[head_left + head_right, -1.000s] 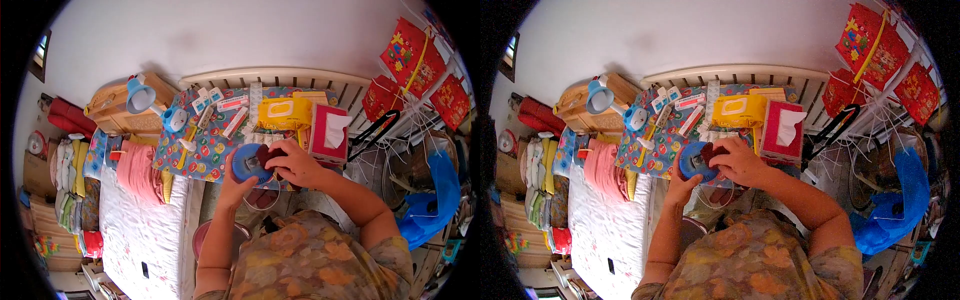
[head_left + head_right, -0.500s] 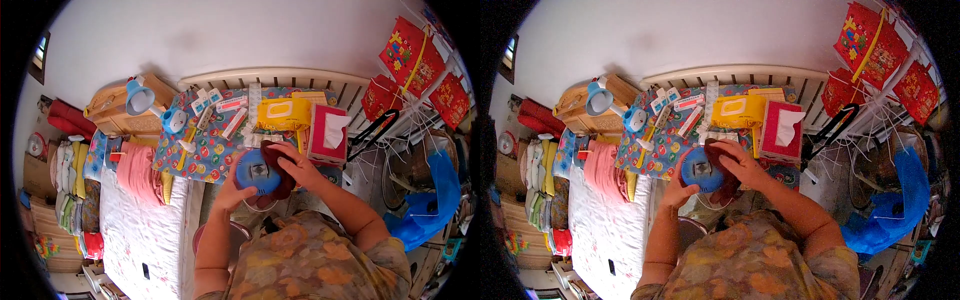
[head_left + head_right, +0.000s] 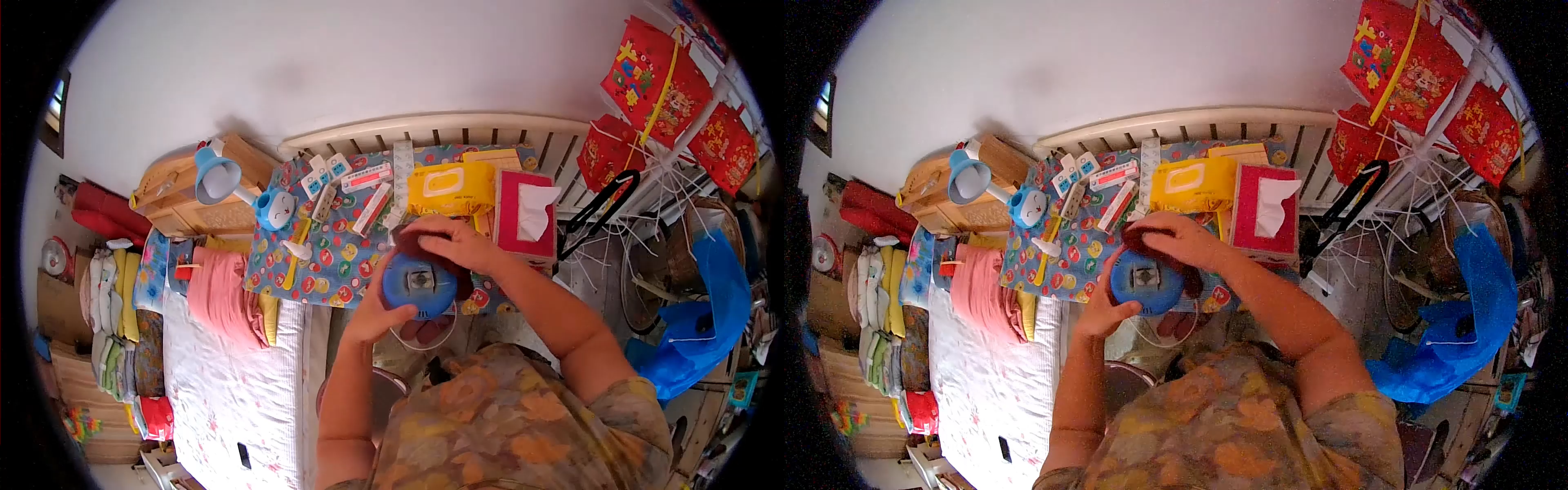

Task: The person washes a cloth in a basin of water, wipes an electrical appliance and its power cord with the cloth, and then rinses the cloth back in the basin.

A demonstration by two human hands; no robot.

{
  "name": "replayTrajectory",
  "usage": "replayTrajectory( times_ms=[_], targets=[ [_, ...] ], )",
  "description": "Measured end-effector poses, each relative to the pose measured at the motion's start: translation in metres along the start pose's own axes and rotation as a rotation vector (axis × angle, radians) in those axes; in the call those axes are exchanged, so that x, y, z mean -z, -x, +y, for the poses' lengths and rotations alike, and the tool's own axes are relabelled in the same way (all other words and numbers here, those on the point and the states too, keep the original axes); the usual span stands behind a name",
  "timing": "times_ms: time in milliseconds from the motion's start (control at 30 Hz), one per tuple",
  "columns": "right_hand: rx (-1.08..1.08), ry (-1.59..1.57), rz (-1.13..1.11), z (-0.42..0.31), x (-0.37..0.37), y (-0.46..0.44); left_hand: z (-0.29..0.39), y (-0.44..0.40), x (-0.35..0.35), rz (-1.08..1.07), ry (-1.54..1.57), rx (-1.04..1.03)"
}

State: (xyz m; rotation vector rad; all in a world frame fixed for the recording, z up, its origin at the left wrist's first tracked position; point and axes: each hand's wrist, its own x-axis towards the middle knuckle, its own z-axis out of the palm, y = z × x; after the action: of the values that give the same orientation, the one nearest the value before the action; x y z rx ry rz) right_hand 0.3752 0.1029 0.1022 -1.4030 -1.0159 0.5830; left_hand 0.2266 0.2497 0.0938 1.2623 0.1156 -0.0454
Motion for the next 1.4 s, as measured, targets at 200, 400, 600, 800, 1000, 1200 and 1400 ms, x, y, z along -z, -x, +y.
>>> replayTrajectory(
  times_ms=[200, 400, 600, 800, 1000, 1200, 1400],
  targets=[
    [-0.092, -0.119, 0.355, 0.005, -0.036, 0.032, -0.008, 0.000, 0.000, 0.110, 0.123, -0.107],
    [-0.024, 0.163, 0.512, 0.008, -0.059, 0.054, -0.012, -0.002, -0.002, 0.210, 0.147, -0.066],
    [-0.071, -0.034, 0.174, 0.004, -0.014, 0.034, -0.005, -0.001, 0.010, -0.001, 0.070, -0.028],
    [-0.371, -0.352, -0.063, -0.005, 0.003, 0.025, 0.001, -0.007, 0.014, -0.176, -0.027, 0.093],
    [-0.327, -0.477, 0.247, 0.009, -0.012, 0.035, -0.022, -0.008, 0.024, -0.016, 0.069, -0.037],
    [-0.272, -0.357, 0.553, 0.028, -0.040, 0.036, -0.062, -0.004, 0.004, 0.495, 0.032, -0.025],
    [-0.116, 0.085, 0.650, 0.017, -0.059, 0.040, -0.032, 0.006, -0.032, 0.458, 0.252, -0.056]
  ],
)
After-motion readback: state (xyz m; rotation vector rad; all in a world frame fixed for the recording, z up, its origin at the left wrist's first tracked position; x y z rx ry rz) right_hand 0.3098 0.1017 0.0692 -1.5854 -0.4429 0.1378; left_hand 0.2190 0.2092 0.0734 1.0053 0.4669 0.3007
